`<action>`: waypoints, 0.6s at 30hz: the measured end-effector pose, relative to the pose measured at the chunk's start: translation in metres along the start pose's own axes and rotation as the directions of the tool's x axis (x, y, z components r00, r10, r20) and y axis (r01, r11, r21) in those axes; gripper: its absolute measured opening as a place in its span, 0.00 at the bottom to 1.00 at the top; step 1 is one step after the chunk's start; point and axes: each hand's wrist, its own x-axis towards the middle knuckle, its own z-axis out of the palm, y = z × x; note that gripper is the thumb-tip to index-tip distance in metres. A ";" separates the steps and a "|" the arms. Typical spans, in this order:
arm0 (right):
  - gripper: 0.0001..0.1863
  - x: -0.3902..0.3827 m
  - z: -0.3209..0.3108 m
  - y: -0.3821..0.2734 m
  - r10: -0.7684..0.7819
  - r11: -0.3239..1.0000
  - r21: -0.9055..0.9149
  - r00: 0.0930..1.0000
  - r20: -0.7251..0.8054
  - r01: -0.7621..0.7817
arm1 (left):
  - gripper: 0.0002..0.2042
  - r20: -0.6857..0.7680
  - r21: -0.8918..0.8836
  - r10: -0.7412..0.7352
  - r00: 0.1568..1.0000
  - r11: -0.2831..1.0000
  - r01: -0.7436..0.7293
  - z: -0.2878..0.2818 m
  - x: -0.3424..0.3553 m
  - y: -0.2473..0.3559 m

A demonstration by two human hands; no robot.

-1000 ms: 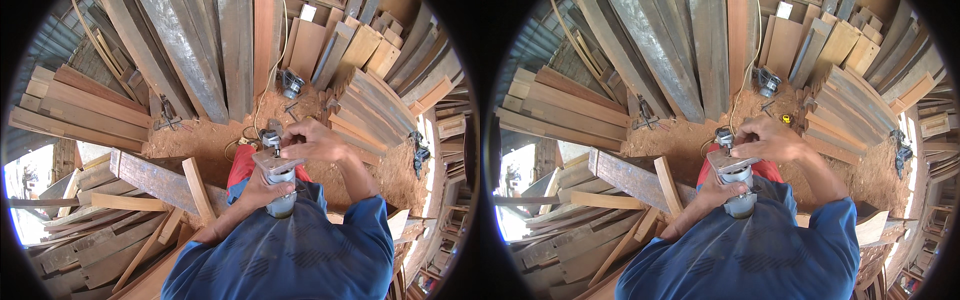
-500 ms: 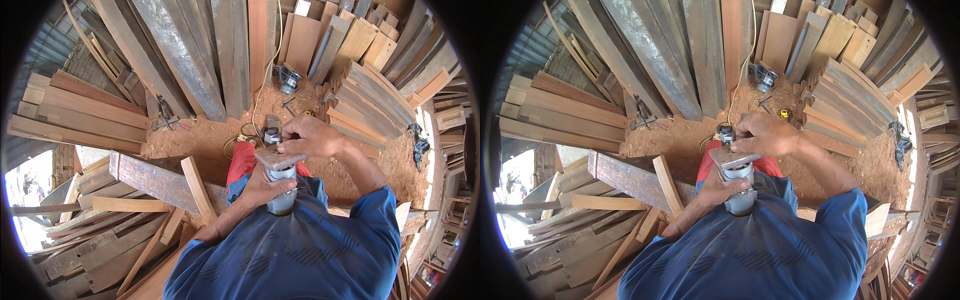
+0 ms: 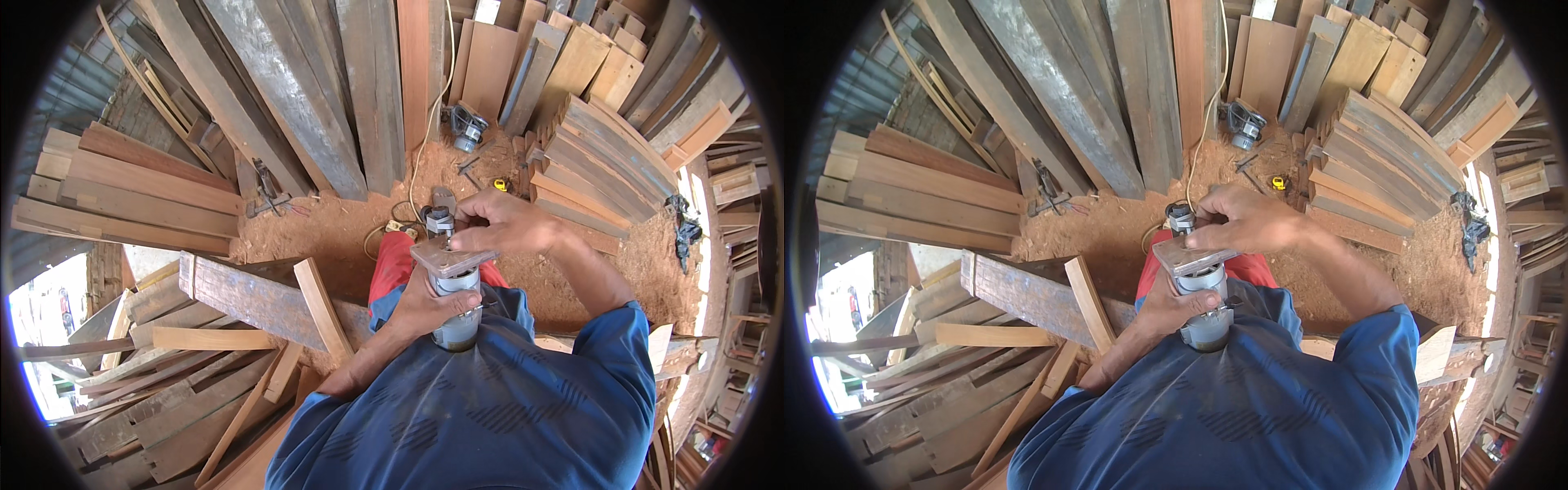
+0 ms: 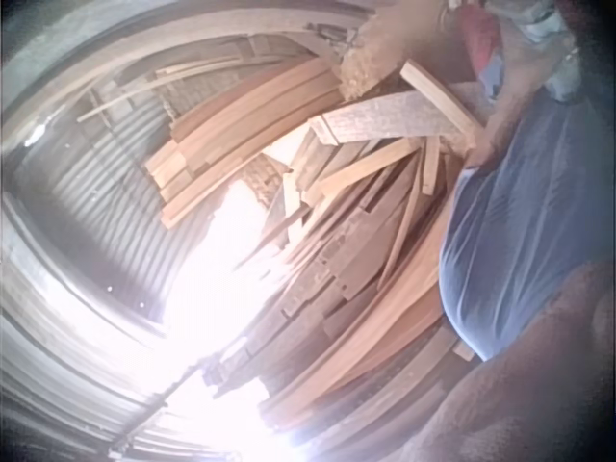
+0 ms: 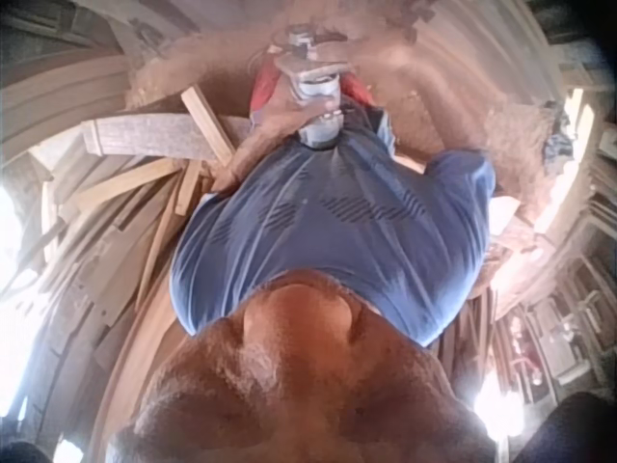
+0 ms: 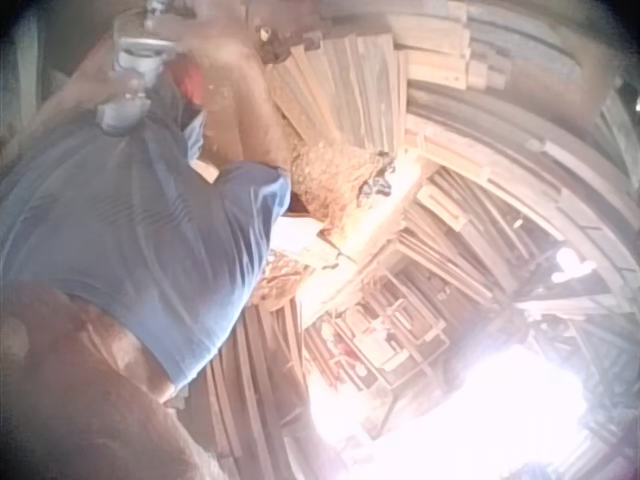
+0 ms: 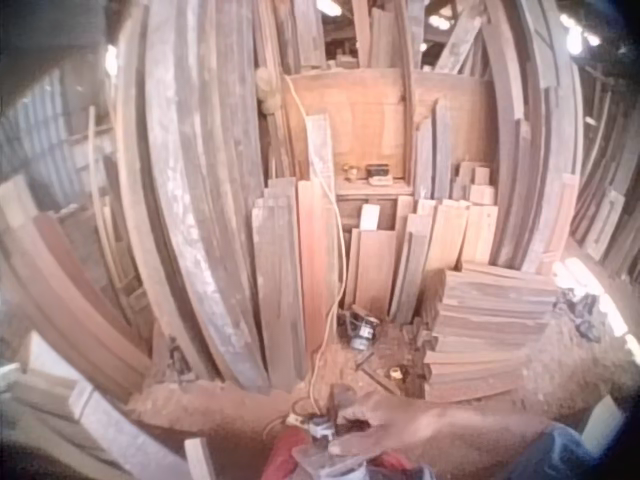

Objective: The person handles a power router with their hands, turning it over to check the base and bits, and then reaches for a hand saw and other tools on the ground.

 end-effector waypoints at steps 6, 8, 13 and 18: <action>0.19 0.006 0.003 0.013 0.061 0.998 -0.032 0.998 0.031 -0.060 | 0.32 -0.009 -0.023 -0.020 1.000 1.000 0.019 -0.001 0.002 -0.008; 0.19 0.008 0.001 0.019 0.064 0.998 0.011 0.998 0.028 -0.064 | 0.33 -0.004 0.001 -0.042 0.999 0.999 0.042 -0.004 0.002 -0.010; 0.19 0.002 -0.003 0.006 0.062 0.998 0.004 0.998 0.025 -0.062 | 0.35 -0.016 0.026 -0.030 0.999 0.999 0.031 0.000 0.003 -0.004; 0.19 0.000 0.001 0.006 0.080 0.996 -0.045 0.997 -0.001 -0.080 | 0.37 0.005 0.032 -0.040 0.999 0.999 0.040 -0.003 0.002 -0.013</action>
